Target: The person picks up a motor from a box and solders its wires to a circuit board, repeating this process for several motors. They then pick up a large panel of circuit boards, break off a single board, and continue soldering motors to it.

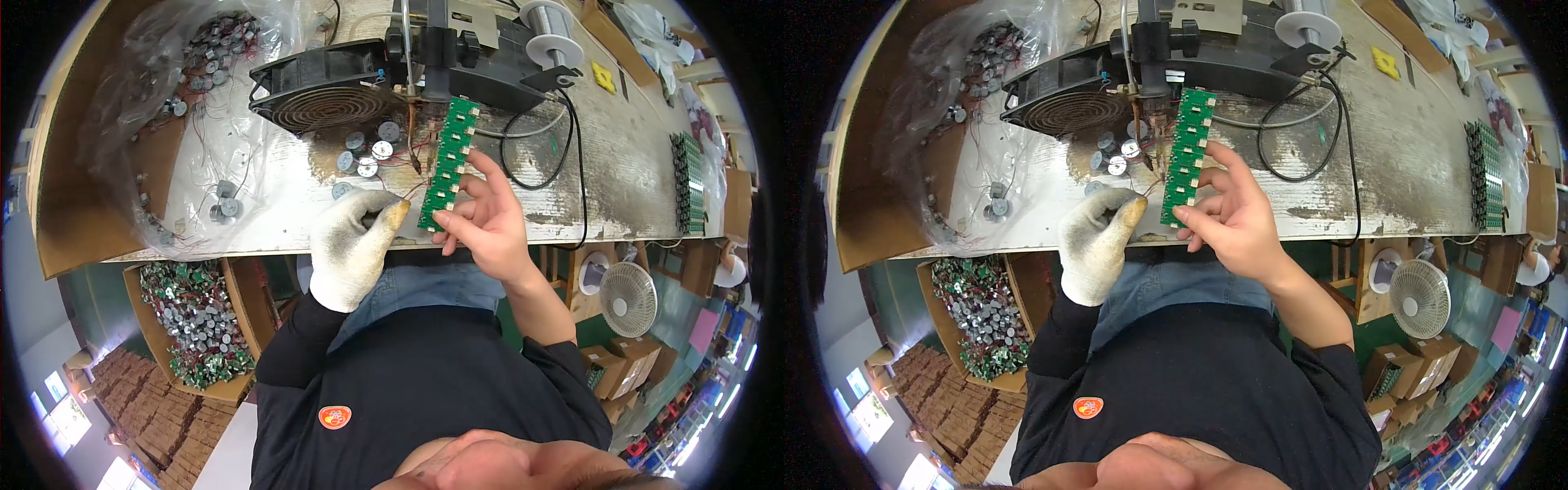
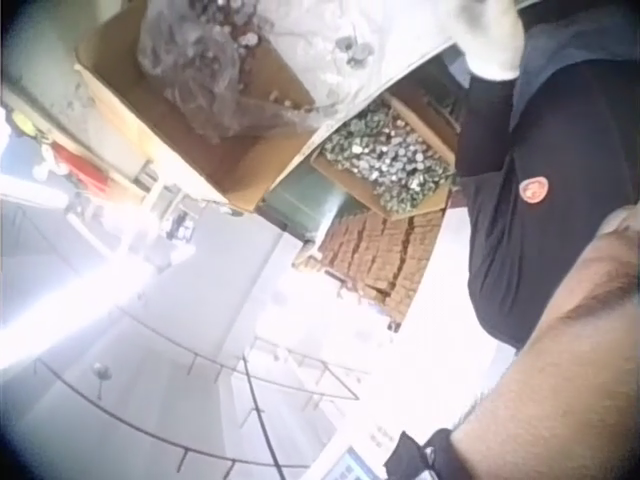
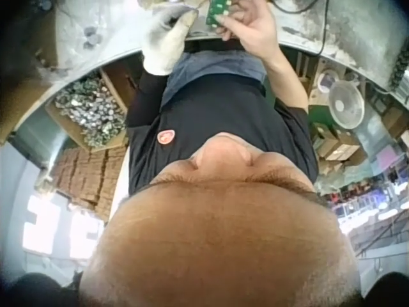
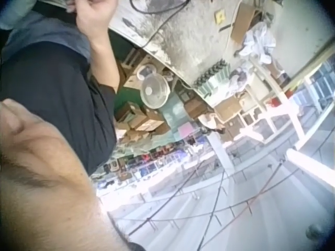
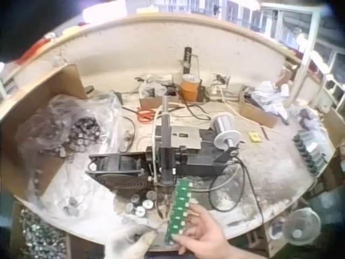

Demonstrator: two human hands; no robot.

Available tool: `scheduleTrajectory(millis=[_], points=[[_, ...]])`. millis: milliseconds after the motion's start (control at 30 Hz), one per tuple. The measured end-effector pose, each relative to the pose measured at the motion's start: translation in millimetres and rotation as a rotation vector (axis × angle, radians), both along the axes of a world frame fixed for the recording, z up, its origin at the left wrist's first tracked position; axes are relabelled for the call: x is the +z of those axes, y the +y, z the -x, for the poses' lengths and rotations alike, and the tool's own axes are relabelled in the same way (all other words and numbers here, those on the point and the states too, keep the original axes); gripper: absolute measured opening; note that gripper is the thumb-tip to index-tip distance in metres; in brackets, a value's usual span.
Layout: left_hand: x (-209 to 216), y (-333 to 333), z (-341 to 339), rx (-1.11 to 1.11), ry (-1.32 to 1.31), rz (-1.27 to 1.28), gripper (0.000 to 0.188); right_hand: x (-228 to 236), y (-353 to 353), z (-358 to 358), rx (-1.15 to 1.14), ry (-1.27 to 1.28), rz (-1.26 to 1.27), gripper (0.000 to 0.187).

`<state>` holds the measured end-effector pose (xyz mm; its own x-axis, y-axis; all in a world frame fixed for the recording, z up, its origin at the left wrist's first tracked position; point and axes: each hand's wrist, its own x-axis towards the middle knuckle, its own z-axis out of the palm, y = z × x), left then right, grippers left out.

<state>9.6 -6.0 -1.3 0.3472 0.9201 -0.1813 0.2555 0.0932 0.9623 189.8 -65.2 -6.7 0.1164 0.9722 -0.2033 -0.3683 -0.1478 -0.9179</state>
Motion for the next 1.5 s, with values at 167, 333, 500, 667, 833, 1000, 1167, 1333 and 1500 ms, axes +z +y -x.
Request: scheduleTrajectory(millis=[167,333,500,667,833,1000,1167,1333,1500], points=[[1,2,-6,-0.051,0.02,-0.088,0.012,0,0,-1,0.003,0.018,-0.006,0.073],[4,4,-11,-0.096,0.003,-0.071,0.012,-1,2,-1,0.0,0.026,-0.003,0.073],[3,4,-10,-0.091,-0.075,0.083,0.015,0,3,0,-0.005,0.043,-0.021,0.073],[8,5,-11,-0.05,-0.158,0.262,0.017,1,4,0,-0.018,0.064,-0.03,0.074],[6,7,-12,-0.056,-0.187,0.278,0.015,0,5,0,-0.03,0.075,-0.04,0.074],[0,10,-11,-0.046,-0.156,0.216,0.014,2,6,-1,-0.039,0.084,-0.059,0.072],[1,13,-12,-0.03,-0.158,0.246,0.014,2,8,0,-0.051,0.079,-0.065,0.072],[3,14,-15,-0.012,-0.186,0.253,0.014,0,10,-1,-0.056,0.065,-0.091,0.072],[5,15,-14,-0.009,-0.238,0.259,0.012,4,11,-1,-0.06,0.074,-0.107,0.072]])
